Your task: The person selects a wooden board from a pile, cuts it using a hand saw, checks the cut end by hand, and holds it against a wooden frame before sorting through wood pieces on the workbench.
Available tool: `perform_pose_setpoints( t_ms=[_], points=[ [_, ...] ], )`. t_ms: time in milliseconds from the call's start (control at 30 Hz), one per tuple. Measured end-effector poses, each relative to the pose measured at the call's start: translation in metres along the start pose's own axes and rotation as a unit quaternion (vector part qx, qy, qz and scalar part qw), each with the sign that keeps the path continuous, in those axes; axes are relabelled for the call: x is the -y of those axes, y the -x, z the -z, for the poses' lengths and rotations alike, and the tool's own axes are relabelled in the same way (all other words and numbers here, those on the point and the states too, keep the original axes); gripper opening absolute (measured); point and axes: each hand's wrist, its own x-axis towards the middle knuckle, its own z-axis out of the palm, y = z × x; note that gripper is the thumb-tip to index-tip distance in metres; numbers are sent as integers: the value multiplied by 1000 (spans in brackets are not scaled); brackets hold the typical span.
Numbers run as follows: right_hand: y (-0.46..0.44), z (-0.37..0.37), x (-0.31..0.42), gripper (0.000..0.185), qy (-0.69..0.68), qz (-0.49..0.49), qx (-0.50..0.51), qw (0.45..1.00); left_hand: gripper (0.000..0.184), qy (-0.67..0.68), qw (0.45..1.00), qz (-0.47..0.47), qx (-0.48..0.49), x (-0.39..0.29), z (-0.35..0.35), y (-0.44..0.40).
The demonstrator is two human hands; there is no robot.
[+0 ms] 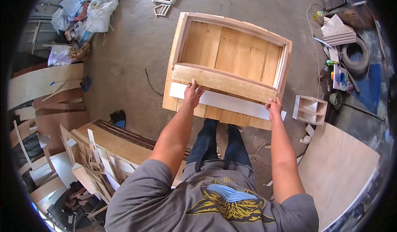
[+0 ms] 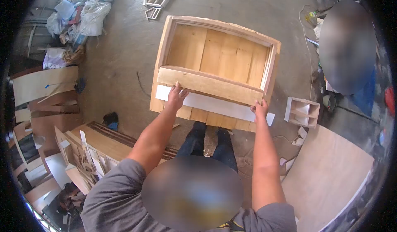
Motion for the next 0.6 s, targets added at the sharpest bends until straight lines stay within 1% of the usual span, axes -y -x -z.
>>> perform_pose_setpoints(
  t_ms=[33,100,133,167,267,367,467,600],
  points=[
    [-2,1,-1,39,-9,-3,-17,1000,53,-1,1000,-2,7,3,4,-5],
    [-12,6,-9,38,16,20,15,1000,60,2,999,14,30,4,10,-13],
    [-13,7,-10,38,12,17,5,1000,63,-6,999,17,38,1,6,-11],
    [-14,5,-10,37,8,13,-2,1000,61,-2,1000,10,12,2,0,-8],
    [-12,4,-5,34,19,16,-6,1000,51,-25,999,32,16,-1,-6,-7],
    [-9,1,2,28,21,21,-37,999,65,-35,998,46,27,-4,-14,0],
    [-17,2,1,24,30,24,-47,998,64,-41,998,47,27,-4,-16,0],
    [-14,0,5,23,9,23,-57,998,65,-42,997,47,43,-3,-13,1]
  ],
)
